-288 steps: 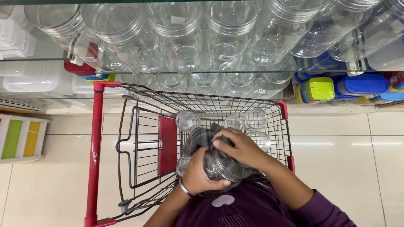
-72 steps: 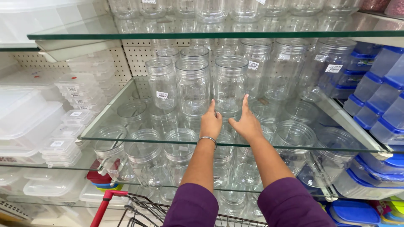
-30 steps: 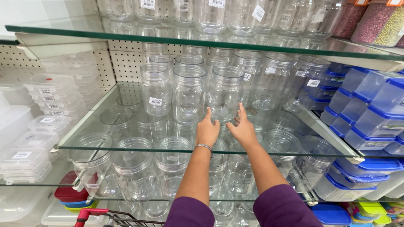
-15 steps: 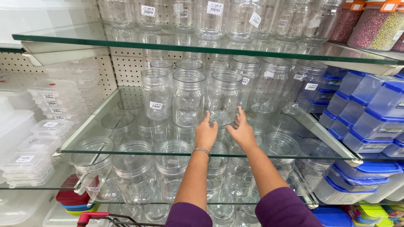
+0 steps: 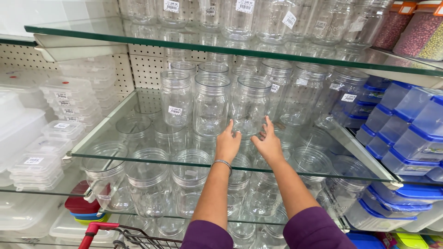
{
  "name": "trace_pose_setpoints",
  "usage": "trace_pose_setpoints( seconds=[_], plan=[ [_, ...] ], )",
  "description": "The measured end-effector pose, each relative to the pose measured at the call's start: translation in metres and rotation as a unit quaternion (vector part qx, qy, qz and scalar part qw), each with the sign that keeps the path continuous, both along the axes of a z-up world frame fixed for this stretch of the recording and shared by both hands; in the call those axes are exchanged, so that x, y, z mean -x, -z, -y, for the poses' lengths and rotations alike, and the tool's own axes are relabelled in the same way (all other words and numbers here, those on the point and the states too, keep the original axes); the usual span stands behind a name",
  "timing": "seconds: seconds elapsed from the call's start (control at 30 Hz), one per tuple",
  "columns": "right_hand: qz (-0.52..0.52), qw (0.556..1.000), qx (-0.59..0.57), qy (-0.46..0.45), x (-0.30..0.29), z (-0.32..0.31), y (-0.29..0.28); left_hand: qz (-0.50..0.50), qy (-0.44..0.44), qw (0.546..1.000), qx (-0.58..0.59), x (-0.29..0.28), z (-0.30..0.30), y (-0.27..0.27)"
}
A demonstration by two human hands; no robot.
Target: Picking up various glass jars from store shelves and placing them into a shopping cart, occasionally using a cloth to wipe or wrap them.
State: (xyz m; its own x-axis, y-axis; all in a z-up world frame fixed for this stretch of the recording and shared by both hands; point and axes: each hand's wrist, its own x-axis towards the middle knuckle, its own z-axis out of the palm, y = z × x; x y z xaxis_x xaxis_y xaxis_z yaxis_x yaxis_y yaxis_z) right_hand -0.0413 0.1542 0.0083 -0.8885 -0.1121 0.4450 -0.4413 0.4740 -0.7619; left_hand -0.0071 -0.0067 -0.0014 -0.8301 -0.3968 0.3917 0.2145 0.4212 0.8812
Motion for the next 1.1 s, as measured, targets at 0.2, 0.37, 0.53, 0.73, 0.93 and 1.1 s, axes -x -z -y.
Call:
trace_pose_setpoints(
  seconds=[0.2,0.37,0.53,0.73,0.93,1.1],
  plan=[
    [-0.001,1.000,0.012,0.011,0.000,0.000,0.000,-0.010,-0.019,1.000,-0.003,0.000,-0.001,0.002],
    [-0.063,0.997,0.014,0.031,0.004,-0.002,0.003,-0.011,-0.047,0.999,0.023,-0.004,-0.005,-0.006],
    [-0.202,0.976,0.035,0.072,-0.086,-0.008,-0.005,0.098,-0.054,0.992,0.066,-0.063,-0.023,-0.006],
    [-0.305,0.950,-0.050,-0.037,-0.221,-0.038,0.117,-0.232,0.006,0.920,0.317,-0.207,-0.049,0.093],
    [0.016,0.997,-0.044,-0.065,-0.287,-0.066,0.321,0.007,0.082,0.990,0.118,-0.279,-0.087,0.309],
    [0.307,0.951,0.024,0.019,-0.297,-0.077,0.484,0.270,0.104,0.957,0.010,-0.289,-0.102,0.460]
  ],
)
